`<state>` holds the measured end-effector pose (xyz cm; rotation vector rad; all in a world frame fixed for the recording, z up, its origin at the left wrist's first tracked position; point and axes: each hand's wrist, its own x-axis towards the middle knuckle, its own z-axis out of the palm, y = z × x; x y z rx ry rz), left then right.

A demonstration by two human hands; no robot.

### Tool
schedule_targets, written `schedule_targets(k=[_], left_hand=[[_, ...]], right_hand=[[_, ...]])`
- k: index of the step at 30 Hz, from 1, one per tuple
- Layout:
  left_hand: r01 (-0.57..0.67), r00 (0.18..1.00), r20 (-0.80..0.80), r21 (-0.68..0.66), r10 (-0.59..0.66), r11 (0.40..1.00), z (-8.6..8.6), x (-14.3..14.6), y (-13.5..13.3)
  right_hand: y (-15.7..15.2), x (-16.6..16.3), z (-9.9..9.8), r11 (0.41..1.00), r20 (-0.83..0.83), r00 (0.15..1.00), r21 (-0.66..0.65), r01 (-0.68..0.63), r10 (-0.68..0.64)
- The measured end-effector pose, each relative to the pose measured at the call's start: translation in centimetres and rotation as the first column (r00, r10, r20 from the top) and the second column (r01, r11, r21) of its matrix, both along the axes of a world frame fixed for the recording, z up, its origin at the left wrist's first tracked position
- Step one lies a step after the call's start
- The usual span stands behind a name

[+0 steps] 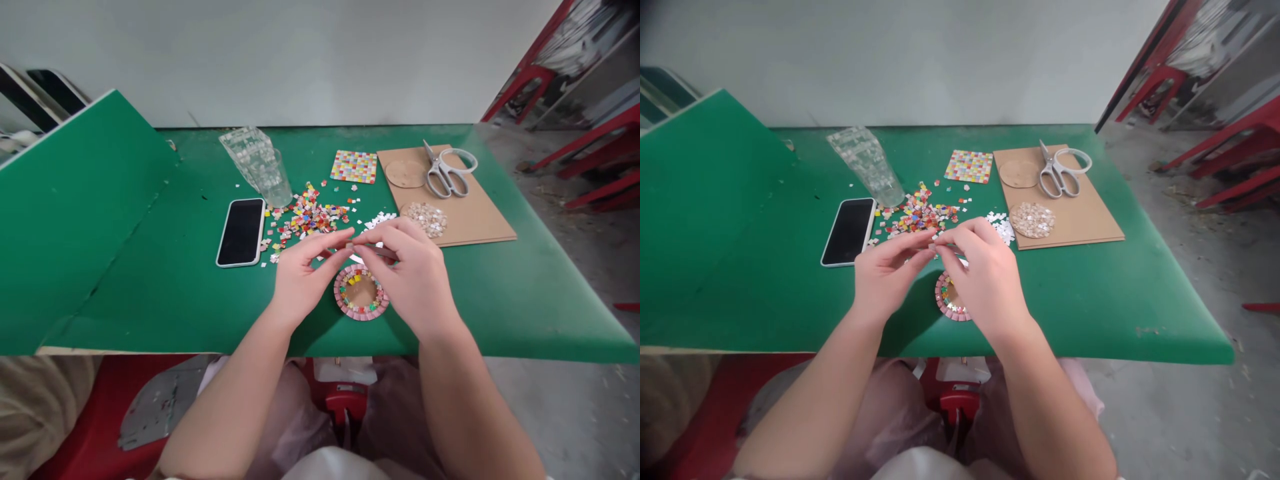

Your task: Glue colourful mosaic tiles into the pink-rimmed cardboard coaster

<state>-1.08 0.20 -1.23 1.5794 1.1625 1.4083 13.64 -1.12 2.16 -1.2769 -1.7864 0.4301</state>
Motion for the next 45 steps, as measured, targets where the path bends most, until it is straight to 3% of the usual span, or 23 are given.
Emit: schedule_targets(k=[5,11,16,21,27,31,37,42,45], left_hand=[[0.007,0.995,0.100,-0.065,0.000,0.998,0.1,0.1,-0.1],[0.035,0.998,0.049,-0.053,-0.032,0.998,0.0,-0.1,0.0],[0.040,0.983,-0.177,-0.043,-0.047,0.998,0.6,-0.9,0.2],[0.131,0.847,-0.531,0.166,-0.023,0.977,0.8,-1.2,0.4],[0.133,0.818,-0.574,0.245,0.033,0.960,0.1,-0.7,0.5],[0.068,0.850,-0.521,0.256,0.079,0.964,0.0,-0.5,0.5],[-0.033,0.922,-0.380,0.117,0.076,0.993,0.3,-0.1,0.0],[-0.051,0.998,0.015,-0.083,0.053,0.995,0.2,0.2,0.1],[-0.069,0.957,0.262,-0.205,0.123,0.976,0.2,-0.7,1.0]], right_hand=[[0.0,-0.2,-0.2,1.000,0.003,1.000,-0.011,-0.006,0.006],[0.1,0.0,-0.4,1.000,0.047,0.999,-0.010,0.007,-0.007],[0.2,0.3,-0.4,0.999,0.087,0.996,-0.032,-0.011,0.014],[0.3,0.3,-0.5,0.998,0.130,0.991,-0.062,-0.018,0.026],[0.2,-0.1,-0.6,0.998,0.198,0.980,-0.053,-0.019,0.029],[0.2,-0.2,-0.7,0.999,0.211,0.977,-0.023,-0.030,0.034],[0.3,-0.6,-0.9,0.992,0.241,0.970,0.122,-0.025,-0.006],[0.0,-0.8,-0.5,0.959,0.231,0.972,0.280,-0.037,-0.030],[-0.2,0.7,0.5,0.926,0.138,0.976,0.360,0.111,-0.170]])
